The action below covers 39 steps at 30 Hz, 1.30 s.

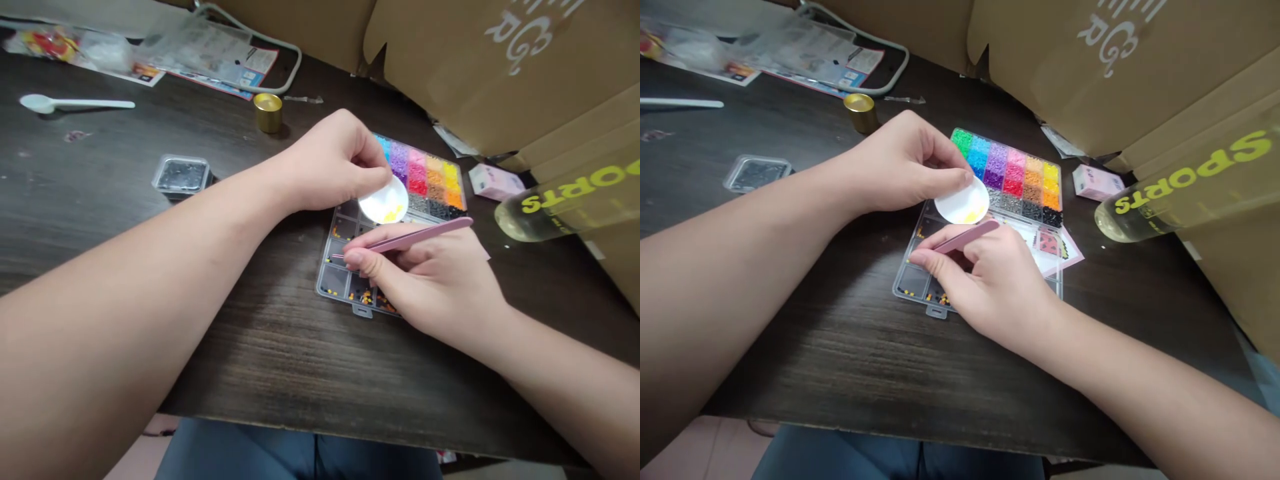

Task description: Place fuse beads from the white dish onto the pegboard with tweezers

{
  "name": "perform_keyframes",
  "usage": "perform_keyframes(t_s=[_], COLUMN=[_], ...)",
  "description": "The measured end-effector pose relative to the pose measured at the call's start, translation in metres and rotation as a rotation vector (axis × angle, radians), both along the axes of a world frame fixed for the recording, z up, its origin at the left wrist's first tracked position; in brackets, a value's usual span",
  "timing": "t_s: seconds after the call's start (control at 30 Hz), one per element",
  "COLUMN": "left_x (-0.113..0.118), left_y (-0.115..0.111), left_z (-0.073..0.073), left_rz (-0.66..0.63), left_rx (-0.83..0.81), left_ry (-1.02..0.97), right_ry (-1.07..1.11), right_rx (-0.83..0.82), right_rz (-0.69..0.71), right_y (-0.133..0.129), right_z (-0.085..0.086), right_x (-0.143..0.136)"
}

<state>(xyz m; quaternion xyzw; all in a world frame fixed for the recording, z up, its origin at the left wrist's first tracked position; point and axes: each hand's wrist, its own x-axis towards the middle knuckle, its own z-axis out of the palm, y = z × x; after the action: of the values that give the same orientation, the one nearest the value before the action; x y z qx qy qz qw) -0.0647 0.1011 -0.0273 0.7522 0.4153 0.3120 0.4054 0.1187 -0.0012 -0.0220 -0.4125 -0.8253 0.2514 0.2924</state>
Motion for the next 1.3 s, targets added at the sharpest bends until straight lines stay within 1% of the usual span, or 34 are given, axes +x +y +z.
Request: perform_keyframes(t_s=[0.27,0.43,0.53,0.73,0.93,1.03,1.17,1.3], left_x=[0.006,0.007,0.007,0.008,0.006,0.005,0.006,0.005], left_y=[-0.001,-0.003,-0.004,-0.003,-0.002,-0.003,-0.004,-0.004], left_z=[0.002,0.003,0.004,0.002,0.001,0.002,0.003,0.001], left_rz=[-0.023,-0.034,-0.042,-0.046,-0.019,-0.036,-0.097,-0.125], left_rx=[0.021,0.026,0.02,0.034,0.026,0.027,0.004,-0.034], left_ry=[0.066,0.043,0.029,0.014,0.049,0.073,0.072,0.068], right_ry=[-0.054,-0.1,-0.124,-0.102,-0.033,-0.001,0.055,0.123], right_rx=[0.003,0.045,0.032,0.031,0.128,0.17,0.179,0.141], right_rz=[0.048,0.044,0.027,0.043,-0.024,-0.102,-0.184,-0.251], right_y=[0.002,0.002,0.003,0.005,-0.001,0.002,0.006,0.002], right_z=[-0.001,-0.001,0.0,0.002,0.018,0.023,0.018,0.013], right_x=[-0.002,-0.003,-0.004,-0.005,0.006,0.015,0.026,0.033])
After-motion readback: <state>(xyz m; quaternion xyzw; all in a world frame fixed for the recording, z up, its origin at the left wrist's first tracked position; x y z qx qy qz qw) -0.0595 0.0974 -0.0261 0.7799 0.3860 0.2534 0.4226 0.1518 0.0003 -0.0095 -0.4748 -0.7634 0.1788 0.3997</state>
